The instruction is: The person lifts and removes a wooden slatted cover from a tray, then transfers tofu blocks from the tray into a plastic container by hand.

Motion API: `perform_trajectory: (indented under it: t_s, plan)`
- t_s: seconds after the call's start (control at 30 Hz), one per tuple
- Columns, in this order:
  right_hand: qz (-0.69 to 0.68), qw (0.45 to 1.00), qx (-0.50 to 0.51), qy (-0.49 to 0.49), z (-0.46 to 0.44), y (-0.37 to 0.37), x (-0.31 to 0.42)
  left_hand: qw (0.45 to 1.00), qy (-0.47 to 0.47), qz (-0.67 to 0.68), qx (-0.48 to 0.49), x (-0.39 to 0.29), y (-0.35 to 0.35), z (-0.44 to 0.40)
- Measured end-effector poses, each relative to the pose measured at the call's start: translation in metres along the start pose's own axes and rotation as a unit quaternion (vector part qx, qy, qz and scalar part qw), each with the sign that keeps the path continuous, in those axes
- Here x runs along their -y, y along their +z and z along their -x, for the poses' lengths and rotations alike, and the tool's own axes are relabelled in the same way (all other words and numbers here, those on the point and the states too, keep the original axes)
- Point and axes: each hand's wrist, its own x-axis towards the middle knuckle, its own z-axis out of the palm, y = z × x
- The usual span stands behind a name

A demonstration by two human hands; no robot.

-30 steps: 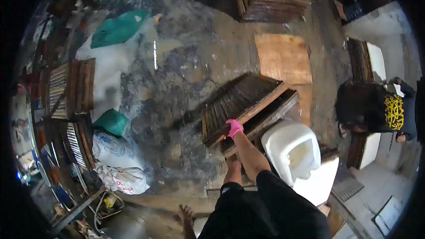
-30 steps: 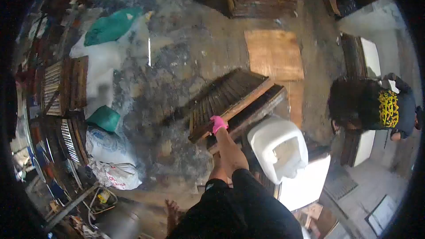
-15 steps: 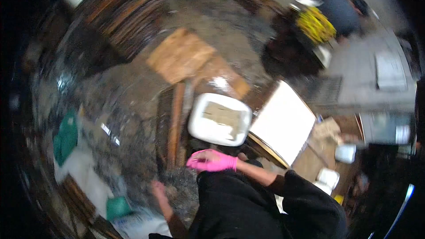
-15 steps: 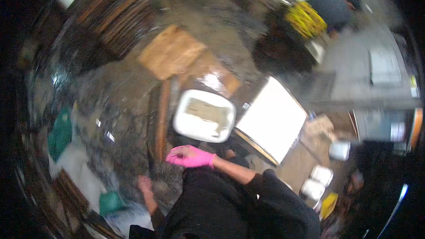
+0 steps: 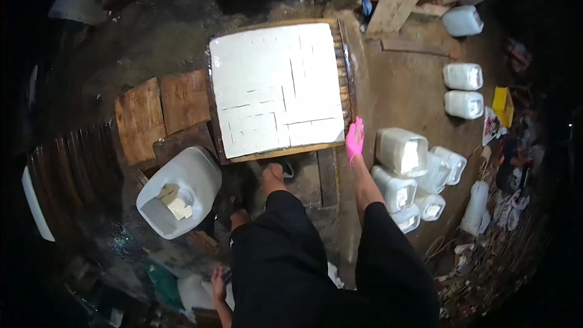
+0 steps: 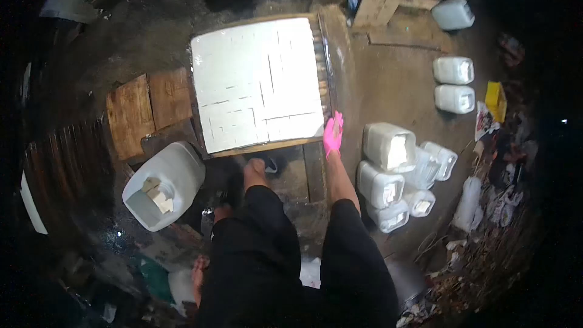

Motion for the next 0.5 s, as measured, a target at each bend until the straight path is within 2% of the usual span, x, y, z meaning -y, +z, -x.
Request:
perform_trajectory:
  t_s: [0.07, 0.13, 0.17, 0.2, 0.23, 0.27, 0.3, 0.33, 0.37, 0.4, 0.43, 0.5]
  plan:
    - [0.022, 1.000, 0.020, -0.008, 0.001, 0.022, 0.000, 0.989, -0.015, -0.135, 0.061, 0.006, 0.003, 0.022]
    - [0.201, 0.979, -0.032, -0.023, 0.019, 0.047, 0.015, 0.986, -0.015, -0.161, 0.037, 0.019, -0.022, 0.019]
    - [0.081, 0.995, -0.056, 0.014, 0.029, 0.056, 0.037, 0.983, -0.009, -0.179, 0.030, 0.022, -0.033, 0.025]
    - [-0.006, 0.998, -0.066, -0.008, 0.038, 0.066, 0.031, 0.982, -0.060, -0.168, -0.058, 0.011, -0.025, 0.031]
    - [-0.093, 0.992, -0.081, -0.035, 0.039, 0.073, 0.026, 0.982, -0.062, -0.169, -0.060, 0.000, -0.016, 0.032]
    - [-0.118, 0.990, -0.077, 0.028, 0.045, 0.065, 0.036, 0.987, -0.034, -0.147, -0.062, -0.011, -0.011, 0.035]
    - [-0.118, 0.990, -0.075, 0.030, 0.040, 0.054, 0.035, 0.990, -0.003, -0.125, -0.063, -0.022, -0.005, 0.037]
    - [-0.269, 0.954, -0.011, 0.131, 0.027, 0.043, 0.031, 0.990, 0.002, -0.125, -0.064, -0.035, 0.005, 0.034]
    - [-0.410, 0.882, 0.057, 0.226, 0.013, 0.033, 0.024, 0.990, 0.021, -0.133, -0.047, -0.048, 0.013, 0.032]
    - [-0.454, 0.837, 0.167, 0.257, -0.005, 0.022, 0.010, 0.989, 0.038, -0.141, -0.030, -0.060, 0.021, 0.032]
    - [-0.444, 0.803, 0.227, 0.326, -0.017, 0.017, 0.004, 0.989, 0.040, -0.138, -0.034, -0.071, 0.029, 0.032]
    - [-0.427, 0.774, 0.331, 0.330, -0.043, 0.014, 0.014, 0.987, 0.063, -0.140, -0.053, -0.089, 0.047, 0.031]
